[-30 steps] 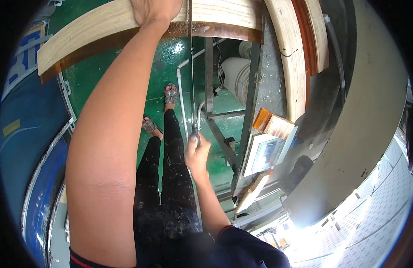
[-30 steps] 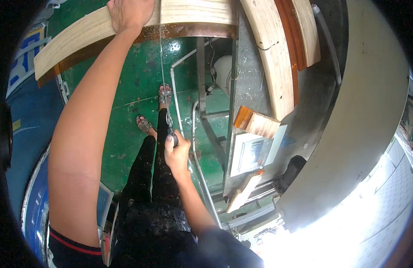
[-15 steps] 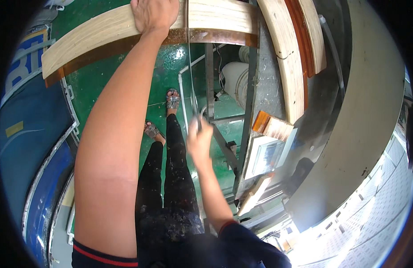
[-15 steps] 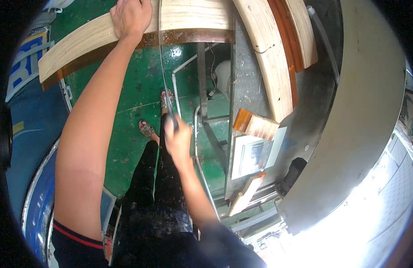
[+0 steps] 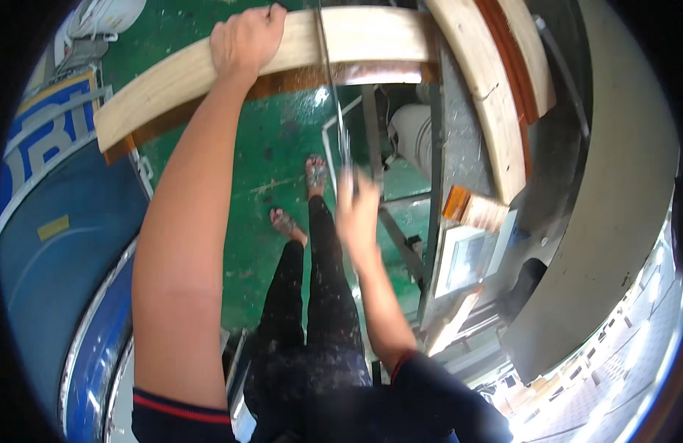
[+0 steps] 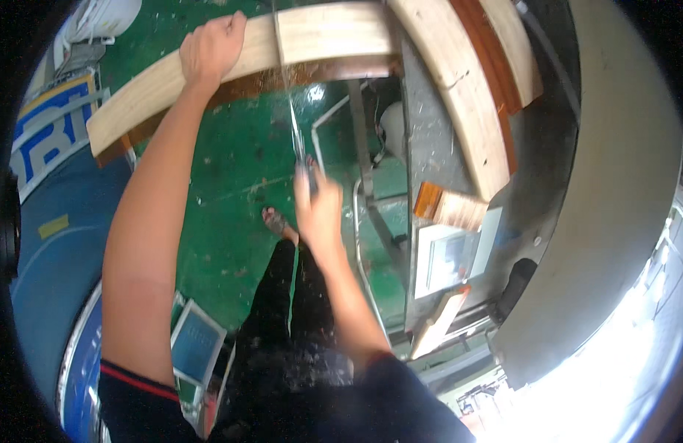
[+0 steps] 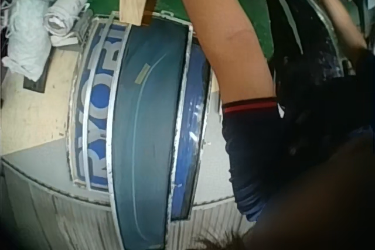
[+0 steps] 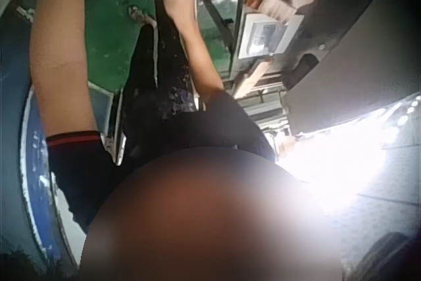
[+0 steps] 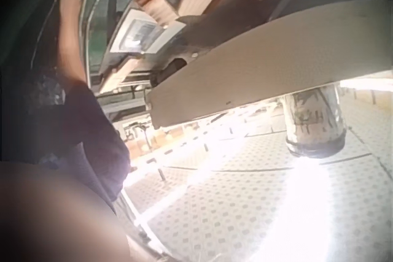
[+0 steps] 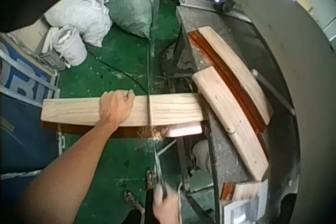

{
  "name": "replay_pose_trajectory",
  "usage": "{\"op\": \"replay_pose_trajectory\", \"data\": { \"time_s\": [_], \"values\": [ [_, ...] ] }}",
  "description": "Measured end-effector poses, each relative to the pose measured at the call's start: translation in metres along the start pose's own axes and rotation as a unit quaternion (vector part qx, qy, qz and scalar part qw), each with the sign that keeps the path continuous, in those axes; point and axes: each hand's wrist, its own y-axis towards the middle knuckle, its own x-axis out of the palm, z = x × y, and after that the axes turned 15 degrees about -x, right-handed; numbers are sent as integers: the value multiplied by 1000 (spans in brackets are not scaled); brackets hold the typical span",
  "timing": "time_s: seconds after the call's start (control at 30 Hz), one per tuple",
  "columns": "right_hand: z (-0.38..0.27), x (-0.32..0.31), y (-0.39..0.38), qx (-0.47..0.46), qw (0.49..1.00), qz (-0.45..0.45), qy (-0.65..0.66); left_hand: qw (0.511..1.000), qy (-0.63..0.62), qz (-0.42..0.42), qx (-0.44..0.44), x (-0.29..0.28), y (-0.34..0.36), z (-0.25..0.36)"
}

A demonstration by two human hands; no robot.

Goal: Sawing a piece of wood by hand using a hacksaw.

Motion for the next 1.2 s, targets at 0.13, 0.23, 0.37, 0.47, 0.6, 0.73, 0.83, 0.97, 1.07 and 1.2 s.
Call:
{"op": "replay_pose_trajectory", "data": {
  "time_s": [0.13, 0.23, 0.37, 0.47, 0.6, 0.73, 0.83, 0.97, 1.07, 1.2],
  "values": [
    [25, -21, -95, -27, 998, -35, -34, 999, -19, 24, 14, 4, 0, 3],
    [24, -2, -44, -24, 1000, 6, -6, 999, -30, 32, 15, 4, 1, 1],
    [-9, 23, 70, -8, 1000, -5, 2, 999, -34, 6, 9, 1, 2, 2],
    [18, 12, -6, -7, 1000, 13, 6, 1000, -11, -15, 9, 1, 3, -2],
    [46, -21, -92, 29, 999, -29, -10, 999, -35, 10, 11, 3, 3, 1],
    [4, 12, 38, 1, 1000, -20, -11, 999, -33, 1, 9, 2, 3, 0],
    [4, 18, 36, -5, 1000, -12, 2, 1000, -7, -16, -11, 3, 4, 0],
    [55, -21, -121, 40, 999, 14, -1, 1000, -28, -5, 8, 2, 6, 7],
    [41, -14, -92, 38, 999, -19, 3, 999, -29, 14, 15, 4, 2, -3],
    [-6, 23, 64, 0, 999, -10, 31, 999, -38, 28, 13, 7, 3, -2]
  ]
}}
